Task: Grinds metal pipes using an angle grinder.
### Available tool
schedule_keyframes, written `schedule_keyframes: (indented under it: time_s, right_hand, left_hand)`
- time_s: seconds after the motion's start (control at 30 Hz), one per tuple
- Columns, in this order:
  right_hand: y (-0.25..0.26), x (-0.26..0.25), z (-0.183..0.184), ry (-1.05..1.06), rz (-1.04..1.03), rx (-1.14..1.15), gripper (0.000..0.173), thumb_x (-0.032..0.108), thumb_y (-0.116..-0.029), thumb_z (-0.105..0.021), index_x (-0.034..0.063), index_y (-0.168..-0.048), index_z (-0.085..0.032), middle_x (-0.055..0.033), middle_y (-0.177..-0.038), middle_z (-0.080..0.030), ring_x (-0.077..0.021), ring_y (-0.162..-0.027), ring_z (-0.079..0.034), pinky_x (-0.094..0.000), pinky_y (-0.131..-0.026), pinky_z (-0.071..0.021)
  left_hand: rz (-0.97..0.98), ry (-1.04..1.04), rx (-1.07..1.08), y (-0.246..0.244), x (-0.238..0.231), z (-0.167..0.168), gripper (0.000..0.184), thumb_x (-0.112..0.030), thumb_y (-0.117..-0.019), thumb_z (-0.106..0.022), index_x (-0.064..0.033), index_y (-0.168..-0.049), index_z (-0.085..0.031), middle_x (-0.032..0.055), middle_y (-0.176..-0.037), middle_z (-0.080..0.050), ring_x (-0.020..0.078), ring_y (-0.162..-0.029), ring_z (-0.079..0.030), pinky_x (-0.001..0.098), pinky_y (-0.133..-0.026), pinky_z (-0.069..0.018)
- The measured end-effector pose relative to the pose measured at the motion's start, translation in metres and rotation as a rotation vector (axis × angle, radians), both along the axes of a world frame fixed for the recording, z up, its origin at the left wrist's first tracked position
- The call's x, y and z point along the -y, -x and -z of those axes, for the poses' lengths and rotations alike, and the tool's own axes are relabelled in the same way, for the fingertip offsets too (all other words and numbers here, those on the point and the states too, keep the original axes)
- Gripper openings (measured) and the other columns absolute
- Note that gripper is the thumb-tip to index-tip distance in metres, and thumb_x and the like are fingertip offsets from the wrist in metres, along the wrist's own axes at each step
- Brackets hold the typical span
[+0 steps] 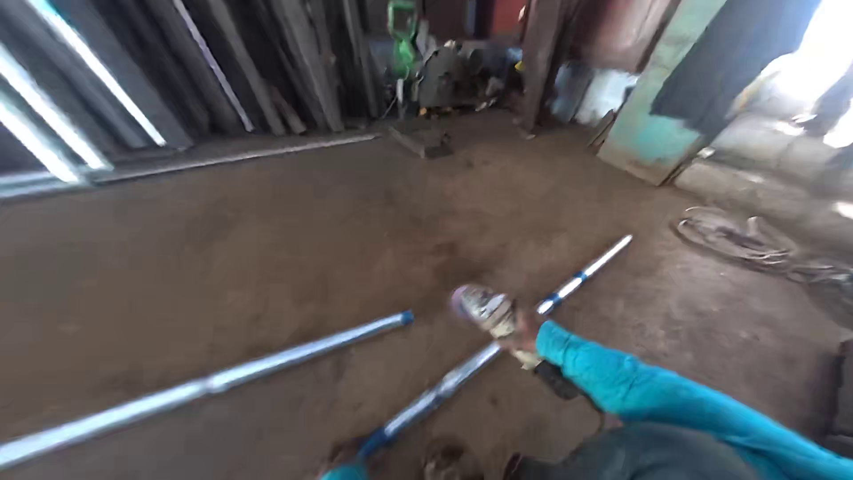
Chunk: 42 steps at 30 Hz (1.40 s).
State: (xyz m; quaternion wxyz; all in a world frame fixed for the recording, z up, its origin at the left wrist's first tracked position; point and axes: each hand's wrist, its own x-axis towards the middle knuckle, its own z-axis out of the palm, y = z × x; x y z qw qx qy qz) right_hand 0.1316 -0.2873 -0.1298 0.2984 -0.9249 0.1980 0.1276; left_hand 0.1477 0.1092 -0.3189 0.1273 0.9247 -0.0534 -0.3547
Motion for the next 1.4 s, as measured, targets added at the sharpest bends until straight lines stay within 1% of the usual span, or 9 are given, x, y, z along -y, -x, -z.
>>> schedule_keyframes:
  time_s: [0.1,0.2,0.37,0.47,0.57,0.67,0.83,0.97,1.4]
  right_hand:
    - [0.021,0.020,0.008,0.168,0.012,0.088,0.094,0.041,-0.0688,-0.095,-0.0024,-0.141,-0.053,-0.0242,-0.120,-0.070,-0.0386,-0.113,-0.069,-0.0615,-0.100,-0.0536]
    - [0.035,0.027,-0.012,0.200,0.069,0.082,0.090,0.034,-0.0685,-0.097,-0.0021,-0.138,-0.053,-0.0270,-0.117,-0.069,-0.0433,-0.111,-0.068,-0.0666,-0.096,-0.0525]
    - [0.032,0.032,0.040,0.121,0.129,0.005,0.089,0.029,-0.0704,-0.098,-0.0036,-0.139,-0.052,-0.0292,-0.115,-0.069,-0.0452,-0.108,-0.068,-0.0681,-0.095,-0.0518]
    - [0.027,0.032,0.090,0.140,0.039,-0.132,0.093,0.035,-0.0665,-0.098,-0.0009,-0.139,-0.053,-0.0243,-0.113,-0.071,-0.0407,-0.104,-0.070,-0.0643,-0.092,-0.0552]
    - [0.021,0.013,0.110,0.208,-0.022,-0.299,0.098,0.038,-0.0699,-0.095,-0.0007,-0.146,-0.046,-0.0239,-0.121,-0.069,-0.0408,-0.111,-0.069,-0.0621,-0.096,-0.0537]
    - [0.025,-0.008,0.120,0.200,-0.032,-0.364,0.102,0.035,-0.0721,-0.094,-0.0012,-0.151,-0.040,-0.0237,-0.126,-0.068,-0.0397,-0.116,-0.068,-0.0599,-0.100,-0.0519]
    - [0.038,-0.024,0.132,0.213,-0.046,-0.389,0.103,0.039,-0.0703,-0.093,0.0058,-0.153,-0.040,-0.0199,-0.119,-0.072,-0.0394,-0.110,-0.070,-0.0618,-0.094,-0.0540]
    - [0.040,-0.010,0.136,0.232,0.028,-0.276,0.104,0.033,-0.0697,-0.094,0.0028,-0.153,-0.039,-0.0250,-0.115,-0.072,-0.0448,-0.105,-0.071,-0.0669,-0.089,-0.0537]
    - [0.028,-0.020,0.138,0.230,0.034,-0.413,0.112,0.035,-0.0714,-0.095,0.0025,-0.157,-0.030,-0.0247,-0.121,-0.070,-0.0434,-0.111,-0.069,-0.0631,-0.094,-0.0537]
  left_hand:
    - [-0.148,-0.086,0.126,0.014,0.053,0.012,0.065,-0.064,-0.0872,-0.071,-0.0294,-0.142,-0.063,0.0141,-0.155,-0.051,0.0373,-0.145,-0.043,0.0649,-0.117,-0.0322]
    - [-0.125,-0.098,0.132,0.023,0.065,0.021,0.068,-0.068,-0.0851,-0.070,-0.0350,-0.144,-0.060,0.0117,-0.156,-0.049,0.0375,-0.145,-0.042,0.0659,-0.115,-0.0324]
    - [-0.064,-0.064,0.305,0.038,0.051,0.044,0.061,-0.065,-0.0892,-0.068,-0.0335,-0.141,-0.063,0.0123,-0.145,-0.059,0.0367,-0.135,-0.053,0.0619,-0.111,-0.0374]
    - [-0.032,0.001,0.641,0.052,0.047,0.067,0.054,-0.059,-0.0841,-0.075,-0.0252,-0.126,-0.074,0.0152,-0.124,-0.071,0.0398,-0.116,-0.066,0.0651,-0.101,-0.0460]
    - [-0.025,0.000,0.852,0.063,0.053,0.069,0.044,-0.045,-0.0803,-0.082,-0.0203,-0.116,-0.078,0.0177,-0.112,-0.074,0.0421,-0.104,-0.070,0.0662,-0.092,-0.0502]
    - [-0.001,-0.007,0.958,0.063,0.053,0.077,0.051,-0.055,-0.0781,-0.077,-0.0176,-0.112,-0.079,0.0191,-0.106,-0.074,0.0434,-0.096,-0.070,0.0661,-0.086,-0.0509]
    - [0.020,-0.008,0.793,0.050,0.050,0.069,0.067,-0.069,-0.0771,-0.072,-0.0138,-0.115,-0.077,0.0217,-0.110,-0.073,0.0448,-0.102,-0.070,0.0665,-0.088,-0.0507]
    - [0.046,0.012,0.730,0.040,0.047,0.065,0.071,-0.069,-0.0738,-0.076,-0.0107,-0.115,-0.076,0.0214,-0.108,-0.073,0.0448,-0.099,-0.070,0.0663,-0.084,-0.0519]
    - [0.052,-0.005,0.715,0.037,0.045,0.065,0.070,-0.068,-0.0727,-0.078,-0.0122,-0.115,-0.076,0.0196,-0.109,-0.073,0.0428,-0.098,-0.070,0.0638,-0.084,-0.0525]
